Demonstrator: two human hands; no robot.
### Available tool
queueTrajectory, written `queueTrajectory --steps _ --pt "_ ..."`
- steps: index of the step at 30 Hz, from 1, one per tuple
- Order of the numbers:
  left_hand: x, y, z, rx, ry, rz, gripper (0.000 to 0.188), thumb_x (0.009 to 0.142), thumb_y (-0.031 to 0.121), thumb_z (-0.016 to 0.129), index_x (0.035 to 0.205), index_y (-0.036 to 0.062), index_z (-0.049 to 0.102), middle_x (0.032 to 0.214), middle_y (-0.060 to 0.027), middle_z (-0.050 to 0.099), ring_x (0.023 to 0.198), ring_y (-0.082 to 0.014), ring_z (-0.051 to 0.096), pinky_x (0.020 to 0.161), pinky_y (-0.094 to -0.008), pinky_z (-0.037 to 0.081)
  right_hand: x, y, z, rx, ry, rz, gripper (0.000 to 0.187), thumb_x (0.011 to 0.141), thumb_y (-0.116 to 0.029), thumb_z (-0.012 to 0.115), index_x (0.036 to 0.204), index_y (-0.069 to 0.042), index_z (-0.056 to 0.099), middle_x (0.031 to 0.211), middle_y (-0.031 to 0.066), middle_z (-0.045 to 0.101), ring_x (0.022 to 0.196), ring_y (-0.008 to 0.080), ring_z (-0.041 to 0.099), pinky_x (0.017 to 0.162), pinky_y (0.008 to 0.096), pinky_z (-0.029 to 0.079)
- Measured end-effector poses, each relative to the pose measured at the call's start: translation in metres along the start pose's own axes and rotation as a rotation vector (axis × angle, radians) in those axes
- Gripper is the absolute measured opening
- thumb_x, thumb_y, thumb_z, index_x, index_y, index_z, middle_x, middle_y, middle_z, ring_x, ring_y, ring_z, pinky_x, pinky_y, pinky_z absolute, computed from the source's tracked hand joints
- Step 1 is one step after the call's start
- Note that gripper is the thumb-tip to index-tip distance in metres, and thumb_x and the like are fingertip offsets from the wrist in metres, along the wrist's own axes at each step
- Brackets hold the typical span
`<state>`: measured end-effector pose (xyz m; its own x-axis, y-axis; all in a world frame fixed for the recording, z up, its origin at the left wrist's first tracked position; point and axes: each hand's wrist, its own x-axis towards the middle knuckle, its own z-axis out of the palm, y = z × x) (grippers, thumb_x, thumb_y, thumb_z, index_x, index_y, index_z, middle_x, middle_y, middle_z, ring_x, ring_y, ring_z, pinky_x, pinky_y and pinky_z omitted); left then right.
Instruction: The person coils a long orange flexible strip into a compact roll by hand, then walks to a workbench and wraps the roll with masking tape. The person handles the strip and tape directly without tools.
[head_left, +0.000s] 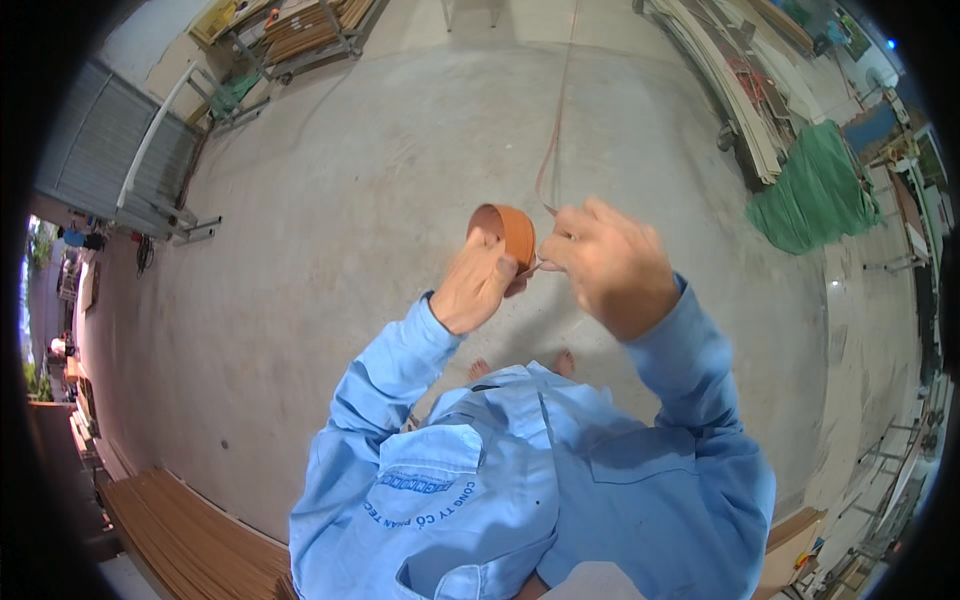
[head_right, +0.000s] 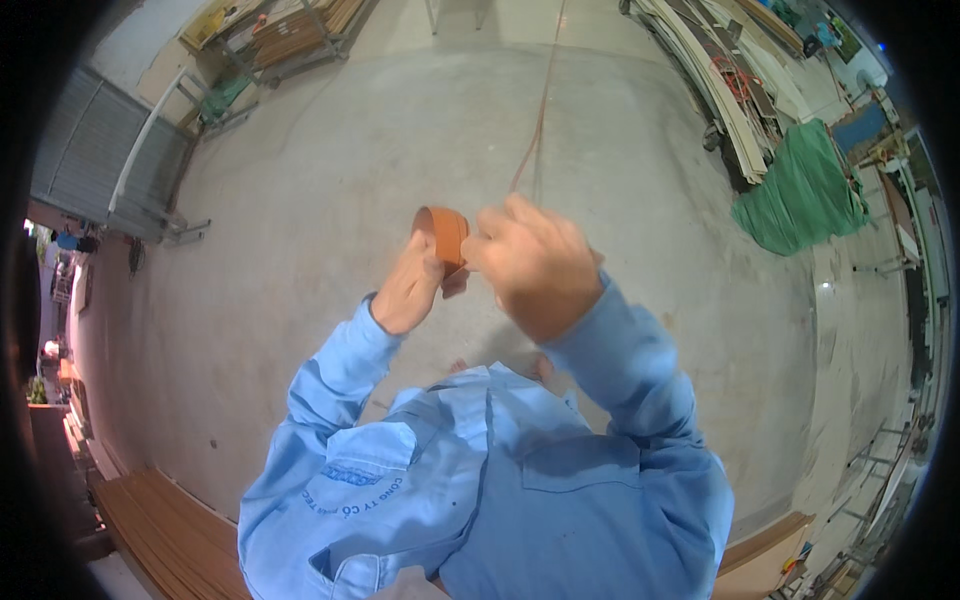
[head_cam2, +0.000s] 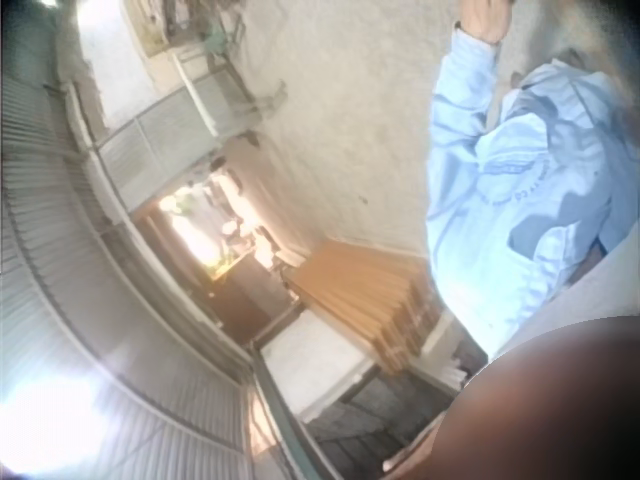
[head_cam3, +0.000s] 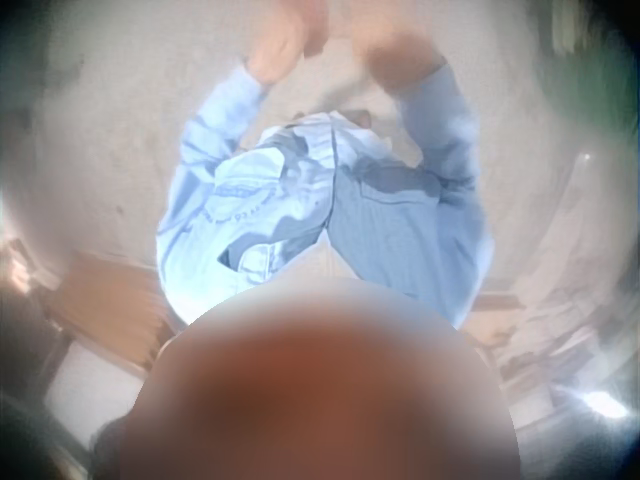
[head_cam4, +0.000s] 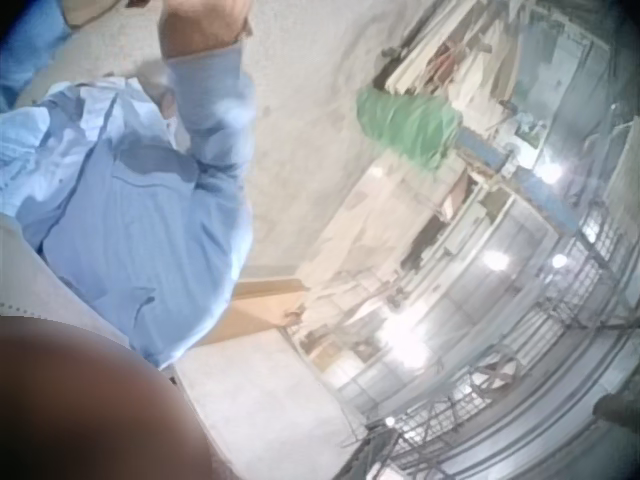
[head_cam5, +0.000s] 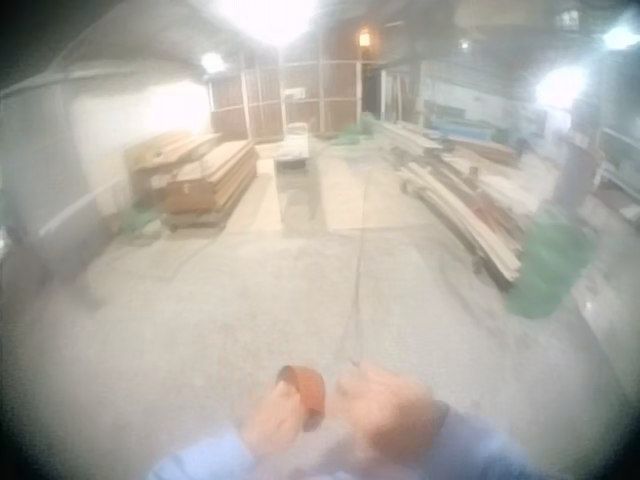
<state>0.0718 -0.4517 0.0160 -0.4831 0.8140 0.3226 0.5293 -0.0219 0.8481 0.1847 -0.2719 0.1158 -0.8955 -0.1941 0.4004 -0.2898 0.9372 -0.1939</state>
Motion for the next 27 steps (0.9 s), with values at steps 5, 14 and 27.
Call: queueTrajectory --steps 5,14,27 --pt "-0.016 0.028 0.009 0.019 -0.16 -0.036 0.052 0.104 0.055 0.047 0.097 0.0062 0.063 0.071 -0.0028 0.059 0.065 -0.0215 0.049 0.069 -0.0365 0.043 0.032 0.054 0.002 0.357 -0.361 -0.12 0.014 0.085 -0.021 0.073 0.086 -0.007 0.074 0.078 0.0064 0.068 0.077 0.0283 0.064 0.067 0.0409 0.051" --pt "-0.016 0.087 -0.017 -0.986 0.081 -0.039 0.047 0.107 0.051 0.044 0.091 0.007 0.049 0.06 -0.0029 0.054 0.057 -0.015 0.049 0.055 -0.0297 0.039 -0.003 0.059 0.141 1.592 -0.199 0.282 0.035 0.101 -0.032 0.063 0.113 0.001 0.068 0.094 0.0042 0.071 0.081 0.015 0.066 0.073 0.0323 0.052" --pt "0.018 0.021 -0.055 -0.265 0.573 -0.314 0.057 0.108 0.054 0.037 0.081 0.006 0.053 0.077 -0.0061 0.064 0.075 -0.0164 0.056 0.073 -0.0336 0.046 -0.046 -0.027 0.065 0.407 0.011 0.27 0.03 0.083 -0.008 0.076 0.111 -0.006 0.068 0.082 0.0123 0.067 0.07 0.0294 0.068 0.059 0.0371 0.053"
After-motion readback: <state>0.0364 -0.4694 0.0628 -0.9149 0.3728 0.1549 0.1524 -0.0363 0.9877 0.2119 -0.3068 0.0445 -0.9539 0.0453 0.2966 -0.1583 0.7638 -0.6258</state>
